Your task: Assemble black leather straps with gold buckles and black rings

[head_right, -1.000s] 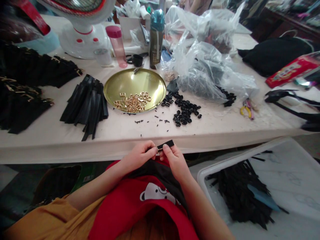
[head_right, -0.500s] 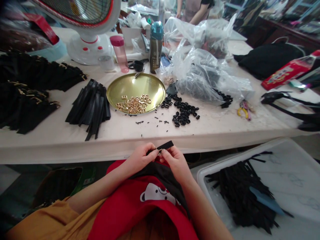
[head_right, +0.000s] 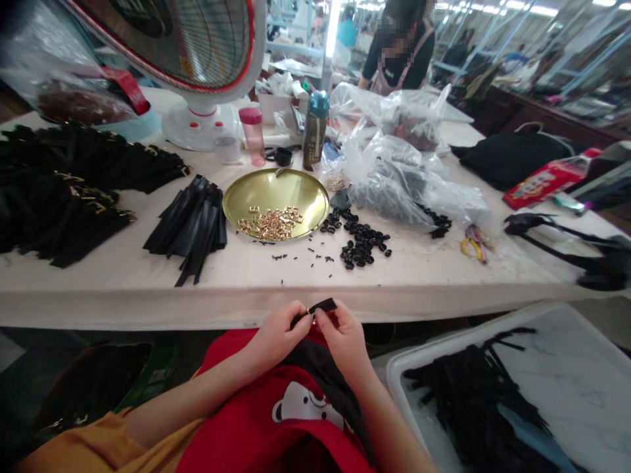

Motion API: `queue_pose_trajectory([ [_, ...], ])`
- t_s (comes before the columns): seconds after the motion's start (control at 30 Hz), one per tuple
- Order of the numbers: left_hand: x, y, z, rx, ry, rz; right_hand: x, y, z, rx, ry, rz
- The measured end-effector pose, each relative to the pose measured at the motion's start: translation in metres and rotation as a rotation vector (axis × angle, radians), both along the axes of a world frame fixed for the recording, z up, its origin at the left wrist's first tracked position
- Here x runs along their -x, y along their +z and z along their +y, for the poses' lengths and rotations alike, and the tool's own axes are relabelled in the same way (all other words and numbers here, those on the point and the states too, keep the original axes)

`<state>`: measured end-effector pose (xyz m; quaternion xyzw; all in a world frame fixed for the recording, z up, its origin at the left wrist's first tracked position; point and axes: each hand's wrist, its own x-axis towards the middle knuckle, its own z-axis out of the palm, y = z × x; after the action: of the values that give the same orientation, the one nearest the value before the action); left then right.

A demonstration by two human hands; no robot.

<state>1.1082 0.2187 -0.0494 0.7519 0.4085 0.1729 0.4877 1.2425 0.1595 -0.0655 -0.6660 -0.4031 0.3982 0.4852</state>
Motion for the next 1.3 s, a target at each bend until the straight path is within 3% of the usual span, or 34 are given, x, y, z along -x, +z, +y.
queue_pose_trajectory([
  [0.13, 0.004, -0.001, 0.008, 0.000, 0.023, -0.024, 0.003, 0.001, 0.012, -0.030, 0.030, -0.229],
  [0.27, 0.005, -0.005, 0.020, 0.018, 0.064, -0.027, 0.006, -0.003, 0.029, -0.073, -0.054, -0.428],
  [0.5, 0.006, -0.009, 0.052, 0.097, 0.037, -0.034, -0.001, -0.006, 0.053, -0.049, 0.067, -0.250],
  [0.67, 0.006, -0.011, 0.067, 0.104, 0.008, -0.053, 0.001, -0.015, 0.060, -0.055, 0.122, -0.286],
  [0.8, 0.005, -0.016, 0.077, 0.068, 0.028, -0.032, 0.006, -0.018, 0.065, -0.085, 0.076, -0.400],
  [1.03, 0.005, -0.024, 0.079, 0.005, 0.050, 0.031, 0.010, -0.023, 0.070, -0.160, 0.092, -0.599],
  [1.3, 0.008, -0.014, 0.073, -0.116, -0.095, 0.110, 0.007, -0.025, 0.068, -0.267, 0.106, -0.799],
])
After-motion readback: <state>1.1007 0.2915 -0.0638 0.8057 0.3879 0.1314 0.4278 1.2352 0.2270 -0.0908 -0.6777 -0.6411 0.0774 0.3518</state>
